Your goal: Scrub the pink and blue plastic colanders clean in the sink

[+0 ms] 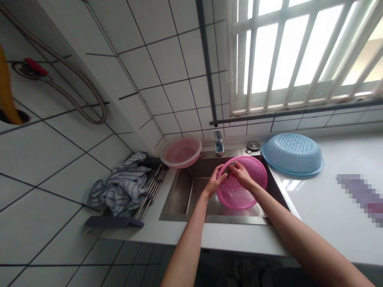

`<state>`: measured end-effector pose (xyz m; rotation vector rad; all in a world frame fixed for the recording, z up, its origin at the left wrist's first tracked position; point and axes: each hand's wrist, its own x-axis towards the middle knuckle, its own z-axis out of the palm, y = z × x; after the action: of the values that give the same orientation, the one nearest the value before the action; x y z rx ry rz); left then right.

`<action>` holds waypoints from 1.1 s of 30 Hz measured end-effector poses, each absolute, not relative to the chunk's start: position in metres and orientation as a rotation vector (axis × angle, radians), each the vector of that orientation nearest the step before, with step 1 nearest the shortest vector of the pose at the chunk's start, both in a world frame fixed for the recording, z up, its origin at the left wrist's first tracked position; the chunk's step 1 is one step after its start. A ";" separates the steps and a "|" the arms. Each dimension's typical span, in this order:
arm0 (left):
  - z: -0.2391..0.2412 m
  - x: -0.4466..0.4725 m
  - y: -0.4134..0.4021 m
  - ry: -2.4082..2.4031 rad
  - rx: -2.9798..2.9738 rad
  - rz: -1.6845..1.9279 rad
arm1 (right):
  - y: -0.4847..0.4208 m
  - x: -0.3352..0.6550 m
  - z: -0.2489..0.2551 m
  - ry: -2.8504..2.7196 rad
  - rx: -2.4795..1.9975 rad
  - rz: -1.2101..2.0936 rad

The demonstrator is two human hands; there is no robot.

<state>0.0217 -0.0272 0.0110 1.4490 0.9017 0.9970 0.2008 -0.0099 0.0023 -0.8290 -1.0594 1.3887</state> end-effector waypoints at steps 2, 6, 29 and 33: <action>0.010 0.019 -0.027 0.908 1.449 1.005 | -0.016 0.195 0.001 -1.214 -0.762 1.486; 0.008 0.011 -0.025 0.925 1.462 1.020 | -0.030 0.177 0.000 -1.402 -0.703 1.640; 0.011 0.017 -0.025 0.908 1.509 0.964 | -0.007 0.200 -0.002 -1.009 -0.963 1.346; 0.009 0.015 -0.026 0.891 1.496 0.914 | -0.017 0.196 -0.002 -1.283 -0.913 1.388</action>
<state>0.0154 -0.0257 0.0093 1.4961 0.8907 0.9140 0.1964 -0.0169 -0.0017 -0.9135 -1.2826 1.3878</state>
